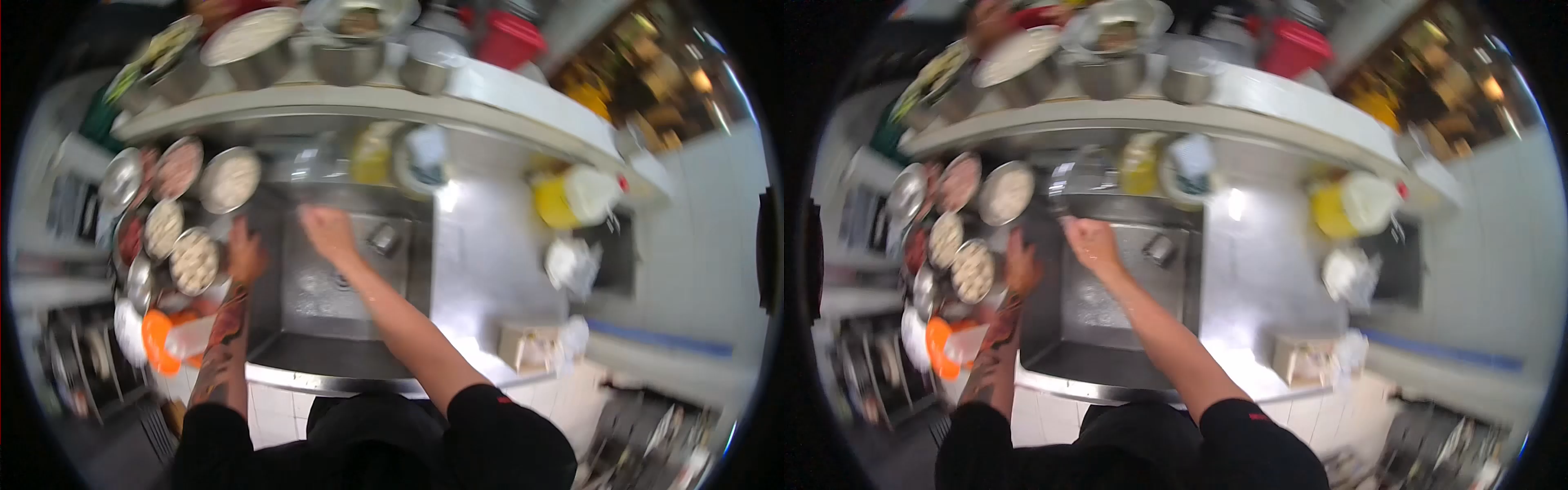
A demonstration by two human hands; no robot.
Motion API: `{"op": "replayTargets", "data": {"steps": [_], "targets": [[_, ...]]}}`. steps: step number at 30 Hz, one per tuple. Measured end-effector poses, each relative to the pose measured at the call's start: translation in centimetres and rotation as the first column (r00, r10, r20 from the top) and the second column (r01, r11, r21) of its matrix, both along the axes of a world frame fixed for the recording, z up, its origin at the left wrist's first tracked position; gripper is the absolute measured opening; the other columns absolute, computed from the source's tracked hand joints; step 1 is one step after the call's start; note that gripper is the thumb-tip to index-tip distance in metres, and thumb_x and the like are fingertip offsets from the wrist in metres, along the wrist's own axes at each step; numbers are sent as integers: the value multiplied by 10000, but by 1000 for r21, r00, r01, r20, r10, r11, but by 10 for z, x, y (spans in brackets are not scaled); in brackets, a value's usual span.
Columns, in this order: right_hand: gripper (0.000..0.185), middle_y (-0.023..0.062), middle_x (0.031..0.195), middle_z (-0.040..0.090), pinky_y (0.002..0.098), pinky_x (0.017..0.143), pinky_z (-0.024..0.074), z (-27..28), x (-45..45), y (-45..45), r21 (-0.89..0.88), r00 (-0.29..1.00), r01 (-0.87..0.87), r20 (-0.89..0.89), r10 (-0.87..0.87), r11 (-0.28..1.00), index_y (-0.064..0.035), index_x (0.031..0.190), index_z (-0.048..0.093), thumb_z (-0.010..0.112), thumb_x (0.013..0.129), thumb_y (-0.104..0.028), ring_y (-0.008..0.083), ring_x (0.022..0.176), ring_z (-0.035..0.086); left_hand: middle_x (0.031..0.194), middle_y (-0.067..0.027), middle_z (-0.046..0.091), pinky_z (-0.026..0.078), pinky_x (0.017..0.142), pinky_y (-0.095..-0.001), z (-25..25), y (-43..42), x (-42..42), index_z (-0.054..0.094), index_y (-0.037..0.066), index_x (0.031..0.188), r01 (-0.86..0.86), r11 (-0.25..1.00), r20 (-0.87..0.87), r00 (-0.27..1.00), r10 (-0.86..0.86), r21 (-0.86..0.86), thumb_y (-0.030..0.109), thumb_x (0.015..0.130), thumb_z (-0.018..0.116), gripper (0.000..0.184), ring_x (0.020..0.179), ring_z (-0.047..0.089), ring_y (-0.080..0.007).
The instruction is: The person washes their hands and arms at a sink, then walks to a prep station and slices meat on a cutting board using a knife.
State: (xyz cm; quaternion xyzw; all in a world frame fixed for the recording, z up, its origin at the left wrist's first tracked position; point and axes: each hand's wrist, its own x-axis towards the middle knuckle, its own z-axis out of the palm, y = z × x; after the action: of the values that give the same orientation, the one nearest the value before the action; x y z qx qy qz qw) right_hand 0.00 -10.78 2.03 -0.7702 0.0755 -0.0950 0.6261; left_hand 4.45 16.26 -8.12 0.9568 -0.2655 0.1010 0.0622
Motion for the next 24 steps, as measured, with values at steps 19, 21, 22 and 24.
{"op": "replayTargets", "data": {"steps": [19, 21, 22, 24], "targets": [[542, 333, 1312, 515, 482, 1070, 390, 37, -18, -457, -556, 538, 799, 488, -688, 230, 118, 1237, 501, 642, 926, -303, 436, 1240, 503, 1543, -265, 274, 322, 1113, -579, 43, -29, -10, 627, -33, 1031, -11, 1000, -18, 1000, 11, -6, 205, 819, 686, 324, 1392, 300, -482], [572, 363, 1331, 481, 498, 1103, 344, 34, -8, -500, -585, 581, 757, 397, -711, 292, 132, 1257, 468, 638, 915, -294, 469, 1279, 447, 1542, -265, 274, 320, 1114, -581, 43, -29, -10, 627, -32, 1029, -7, 1000, -16, 1000, 7, -5, 214, 822, 687, 327, 1395, 296, -483], [603, 393, 1350, 446, 515, 1136, 297, 31, -2, -517, -605, 621, 712, 303, -723, 358, 147, 1277, 434, 633, 905, -284, 503, 1319, 390, 1542, -265, 274, 318, 1114, -583, 43, -29, -10, 627, -31, 1028, -9, 1000, -13, 1000, 8, -6, 223, 825, 688, 331, 1398, 291, -484], [593, 410, 1344, 436, 520, 1134, 295, 13, 14, -545, -632, 582, 704, 251, -773, 324, 147, 1276, 427, 626, 900, -266, 515, 1318, 380, 1545, -265, 270, 313, 1118, -584, 42, -27, -9, 629, -31, 1035, -9, 1000, -11, 1000, 9, 11, 236, 830, 689, 342, 1405, 284, -483]]}}
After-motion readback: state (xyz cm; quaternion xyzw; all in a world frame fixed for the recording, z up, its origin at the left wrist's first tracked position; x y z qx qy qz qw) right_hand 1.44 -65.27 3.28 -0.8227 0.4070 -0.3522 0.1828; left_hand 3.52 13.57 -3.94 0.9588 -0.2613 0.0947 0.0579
